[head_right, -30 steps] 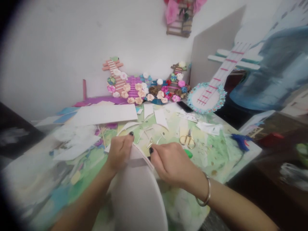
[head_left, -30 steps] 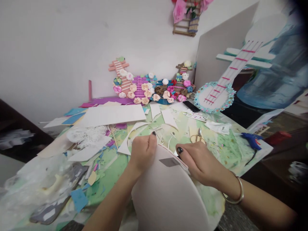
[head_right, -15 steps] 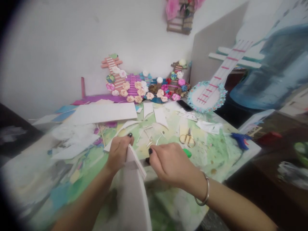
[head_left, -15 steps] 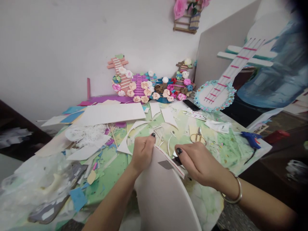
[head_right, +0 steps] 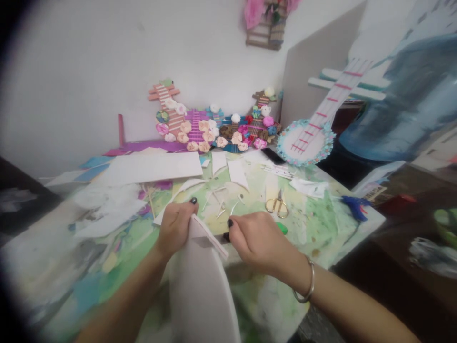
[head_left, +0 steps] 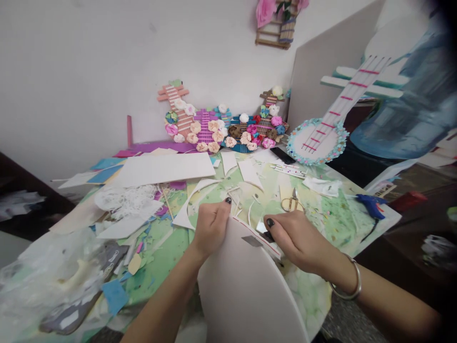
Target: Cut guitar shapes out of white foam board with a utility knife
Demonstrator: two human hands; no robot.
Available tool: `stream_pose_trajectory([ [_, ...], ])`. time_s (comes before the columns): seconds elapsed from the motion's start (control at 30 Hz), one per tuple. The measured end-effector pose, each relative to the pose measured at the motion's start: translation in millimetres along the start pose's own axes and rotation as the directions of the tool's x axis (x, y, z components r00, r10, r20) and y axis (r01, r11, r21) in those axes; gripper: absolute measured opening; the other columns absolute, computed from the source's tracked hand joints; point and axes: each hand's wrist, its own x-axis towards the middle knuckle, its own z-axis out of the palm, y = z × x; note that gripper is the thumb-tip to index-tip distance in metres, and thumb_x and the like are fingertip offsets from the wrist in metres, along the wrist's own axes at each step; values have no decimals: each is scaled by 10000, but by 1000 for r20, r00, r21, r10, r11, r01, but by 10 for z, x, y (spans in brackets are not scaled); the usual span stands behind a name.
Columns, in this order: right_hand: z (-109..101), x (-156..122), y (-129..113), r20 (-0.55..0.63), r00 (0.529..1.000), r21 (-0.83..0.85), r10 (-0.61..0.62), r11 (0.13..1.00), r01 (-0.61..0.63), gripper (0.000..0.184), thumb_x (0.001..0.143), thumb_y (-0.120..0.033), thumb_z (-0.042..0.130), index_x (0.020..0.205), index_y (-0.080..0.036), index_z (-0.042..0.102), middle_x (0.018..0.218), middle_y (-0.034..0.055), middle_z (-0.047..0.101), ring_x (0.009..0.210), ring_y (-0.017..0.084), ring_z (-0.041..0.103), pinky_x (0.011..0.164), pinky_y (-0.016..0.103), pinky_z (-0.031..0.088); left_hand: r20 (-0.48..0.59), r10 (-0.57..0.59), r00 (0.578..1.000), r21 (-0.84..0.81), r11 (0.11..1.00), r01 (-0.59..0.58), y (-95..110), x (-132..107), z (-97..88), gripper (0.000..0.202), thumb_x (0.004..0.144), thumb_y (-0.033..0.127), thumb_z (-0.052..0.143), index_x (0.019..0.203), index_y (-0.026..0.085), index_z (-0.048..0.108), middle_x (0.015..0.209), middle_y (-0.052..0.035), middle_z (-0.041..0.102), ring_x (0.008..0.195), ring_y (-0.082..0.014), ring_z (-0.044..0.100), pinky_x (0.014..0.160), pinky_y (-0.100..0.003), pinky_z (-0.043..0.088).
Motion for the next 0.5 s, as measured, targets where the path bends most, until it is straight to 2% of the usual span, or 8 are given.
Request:
stream_pose_trajectory([
  [0.13,12,-15,15,-8,1000,12,13,1000,-13,329,911,-266,272,596,-179,300,514,-32,336,478,82,285,543,271,200,-28,-7,1000,147,989,11,57,15,-8,410,841,316,361,480,186,216,457,41,210,444,-73,237,463,-263,189],
  [0.2,47,-17,32,-13,1000,-2,26,1000,-26,328,910,-263,276,595,-179,302,513,-31,339,478,81,287,544,271,199,-22,23,999,172,985,-19,88,24,6,412,841,308,382,462,178,289,449,39,277,449,-73,289,470,-251,218],
  [0.33,178,-32,67,-8,999,0,37,999,-37,308,897,-243,295,597,-177,315,521,-28,360,488,81,302,544,269,198,10,60,998,67,996,-60,91,4,92,455,859,331,407,437,160,410,408,37,352,409,-62,340,450,-222,266],
  [0.5,308,-89,80,-34,999,67,40,997,-38,297,897,-229,283,606,-177,318,523,-31,354,489,77,315,539,259,209,-59,44,997,22,999,-43,43,-62,182,502,875,348,407,413,153,432,374,37,359,372,-53,355,423,-207,275],
])
